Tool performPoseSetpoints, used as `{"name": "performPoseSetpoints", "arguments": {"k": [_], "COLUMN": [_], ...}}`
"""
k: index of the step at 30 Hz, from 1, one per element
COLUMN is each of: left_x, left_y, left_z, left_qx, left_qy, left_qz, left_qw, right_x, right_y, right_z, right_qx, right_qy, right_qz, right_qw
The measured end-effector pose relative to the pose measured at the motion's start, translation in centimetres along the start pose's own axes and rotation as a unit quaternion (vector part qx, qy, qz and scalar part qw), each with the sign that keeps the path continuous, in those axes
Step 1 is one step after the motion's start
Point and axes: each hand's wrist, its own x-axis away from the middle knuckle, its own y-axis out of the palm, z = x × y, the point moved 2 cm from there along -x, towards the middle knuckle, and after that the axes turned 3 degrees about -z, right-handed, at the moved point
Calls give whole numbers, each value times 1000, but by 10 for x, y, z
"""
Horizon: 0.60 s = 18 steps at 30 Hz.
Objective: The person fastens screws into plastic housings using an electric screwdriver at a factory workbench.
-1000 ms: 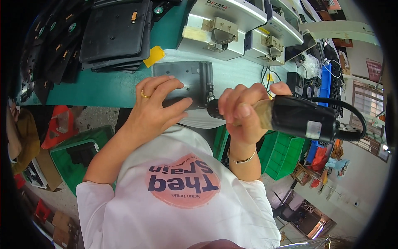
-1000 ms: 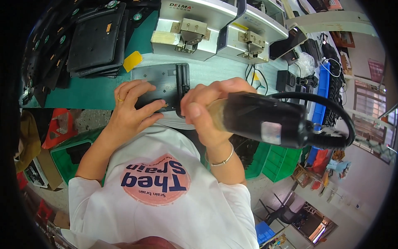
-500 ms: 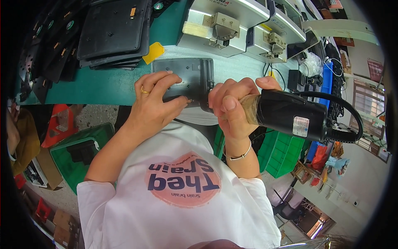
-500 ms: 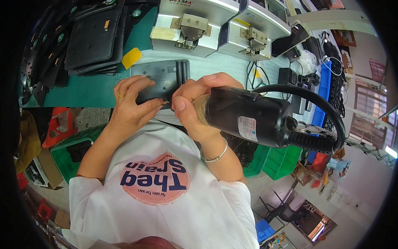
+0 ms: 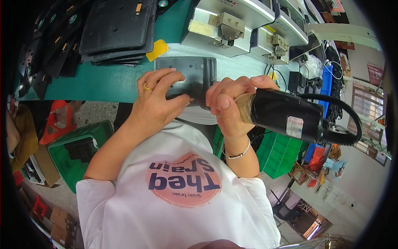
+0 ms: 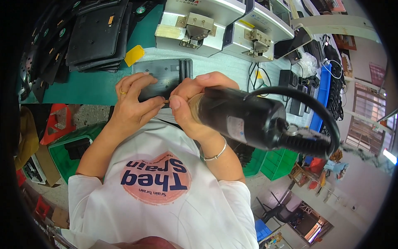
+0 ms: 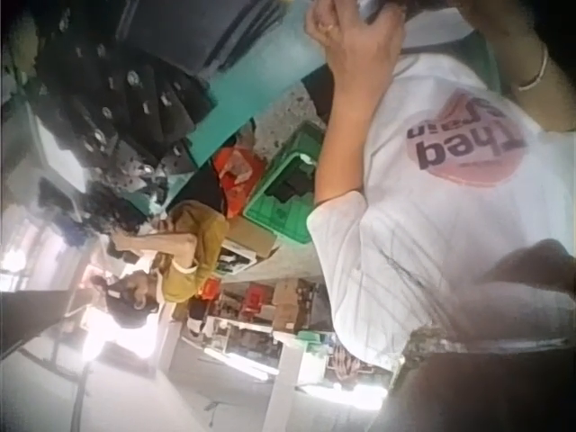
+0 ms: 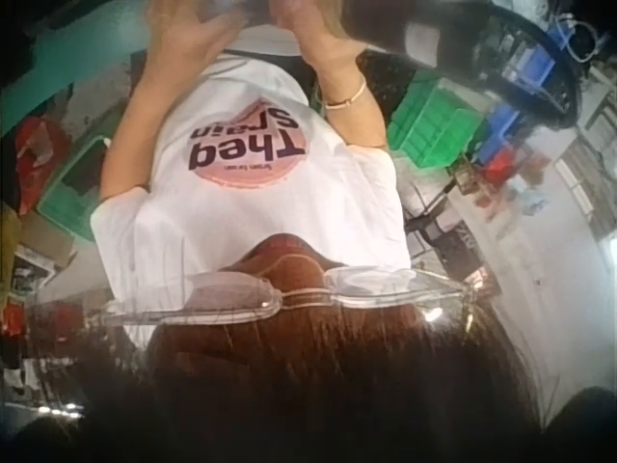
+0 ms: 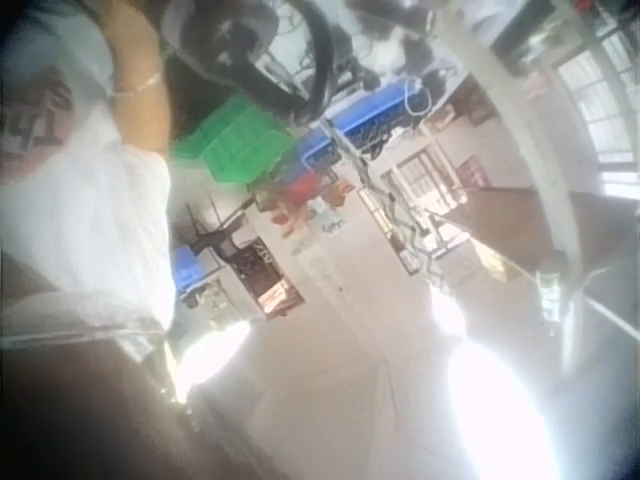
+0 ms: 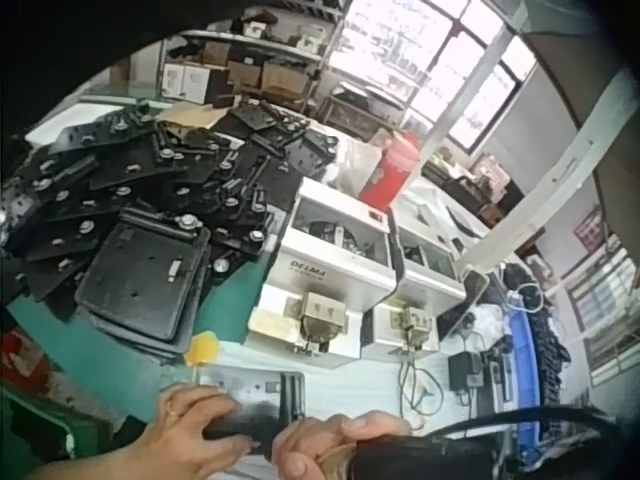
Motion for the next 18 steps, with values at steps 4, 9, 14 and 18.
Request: {"name": "performPoseSetpoints", "arguments": {"k": [4, 9, 14, 18], "left_x": [2, 2, -4, -6], "left_y": [-1, 1, -2, -3], "left_z": [0, -5, -5, -6], "left_qx": [7, 21, 29, 41], "left_qy": [-6, -18, -2, -3], "left_qz": [0, -7, -2, 5], "left_qw": [1000, 1000, 1000, 999], "right_x": [-1, -10, -10, -7], "right_y": [5, 10, 10, 15], "right_z": [-4, -2, -2, -1], "right_qx": [129, 122, 142, 139], "right_qy": [13, 76, 20, 7], "right_qz": [-87, -96, -91, -101], "right_qw": [988, 985, 985, 985]}}
